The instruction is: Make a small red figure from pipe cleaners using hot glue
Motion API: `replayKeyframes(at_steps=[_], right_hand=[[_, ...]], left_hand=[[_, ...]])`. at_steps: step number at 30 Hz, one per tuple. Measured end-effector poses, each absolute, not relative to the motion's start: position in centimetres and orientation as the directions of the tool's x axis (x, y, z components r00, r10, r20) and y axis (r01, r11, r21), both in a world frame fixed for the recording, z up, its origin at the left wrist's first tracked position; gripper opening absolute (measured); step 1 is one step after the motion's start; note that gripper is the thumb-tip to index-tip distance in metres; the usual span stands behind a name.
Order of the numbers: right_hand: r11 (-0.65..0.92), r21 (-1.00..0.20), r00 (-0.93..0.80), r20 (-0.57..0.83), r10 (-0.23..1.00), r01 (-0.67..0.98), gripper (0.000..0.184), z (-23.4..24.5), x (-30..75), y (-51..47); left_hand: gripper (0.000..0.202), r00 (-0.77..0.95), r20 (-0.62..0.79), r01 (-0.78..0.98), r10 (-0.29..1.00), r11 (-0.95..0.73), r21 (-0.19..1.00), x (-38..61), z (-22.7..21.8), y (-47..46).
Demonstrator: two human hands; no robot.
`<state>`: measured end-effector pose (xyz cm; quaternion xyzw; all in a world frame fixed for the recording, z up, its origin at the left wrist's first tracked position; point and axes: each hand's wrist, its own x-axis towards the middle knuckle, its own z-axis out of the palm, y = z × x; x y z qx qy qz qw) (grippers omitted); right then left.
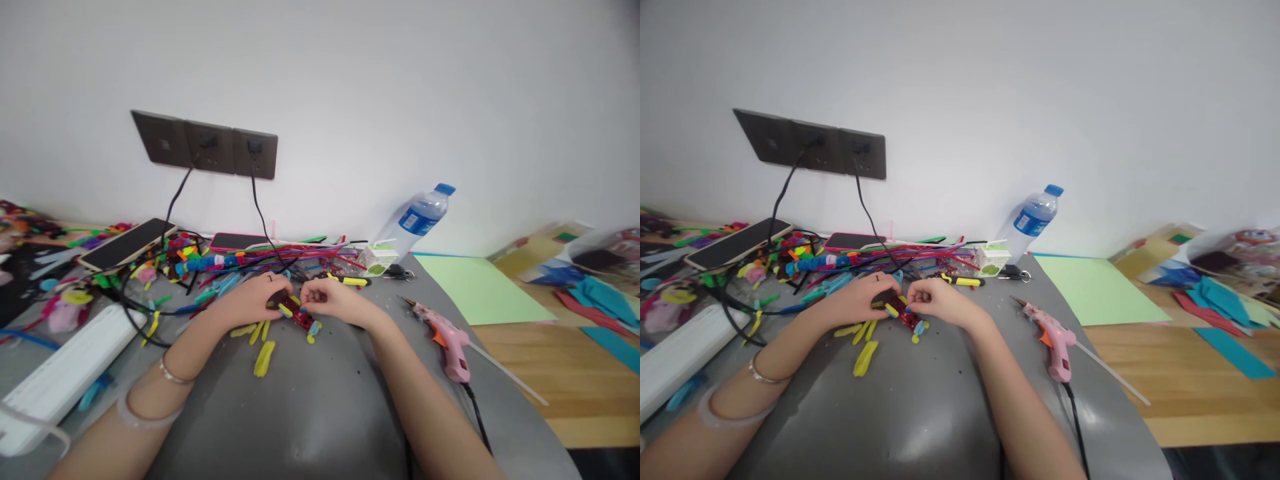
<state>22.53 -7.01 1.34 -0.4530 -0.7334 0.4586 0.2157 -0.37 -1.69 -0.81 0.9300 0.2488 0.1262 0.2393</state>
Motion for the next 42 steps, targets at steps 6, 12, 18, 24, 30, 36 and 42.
replayKeyframes(at_steps=[6,12,18,24,30,36,42], right_hand=[[0.171,-0.878,-0.495,-0.084,0.865,0.448,0.013,1.29,22.74,-6.9],[0.149,-0.872,-0.489,-0.114,0.865,0.467,0.012,1.22,22.64,-6.93],[0.149,-0.876,-0.488,-0.107,0.866,0.458,0.013,1.17,22.92,-6.84],[0.139,-0.864,-0.489,-0.135,0.862,0.484,0.01,1.33,22.69,-6.91],[0.15,-0.879,-0.48,-0.099,0.872,0.453,0.012,1.37,23.09,-6.83],[0.121,-0.881,-0.5,-0.143,0.854,0.458,0.011,1.54,22.47,-7.05],[0.118,-0.886,-0.488,-0.132,0.863,0.448,0.012,1.37,22.72,-7.01]], left_hand=[[0.033,0.848,0.115,0.403,0.518,-0.77,0.496,-0.33,-0.61,-1.78],[0.034,0.847,0.117,0.402,0.519,-0.769,0.497,-0.32,-0.68,-1.74],[0.035,0.844,0.124,0.401,0.522,-0.767,0.501,-0.39,-0.91,-1.65],[0.036,0.847,0.11,0.406,0.52,-0.767,0.497,-0.39,-0.75,-1.67],[0.034,0.846,0.126,0.399,0.519,-0.771,0.496,-0.33,-0.75,-1.74],[0.033,0.849,0.108,0.407,0.517,-0.771,0.49,-0.32,-0.55,-1.74],[0.034,0.849,0.12,0.401,0.514,-0.776,0.487,-0.33,-0.57,-1.73]])
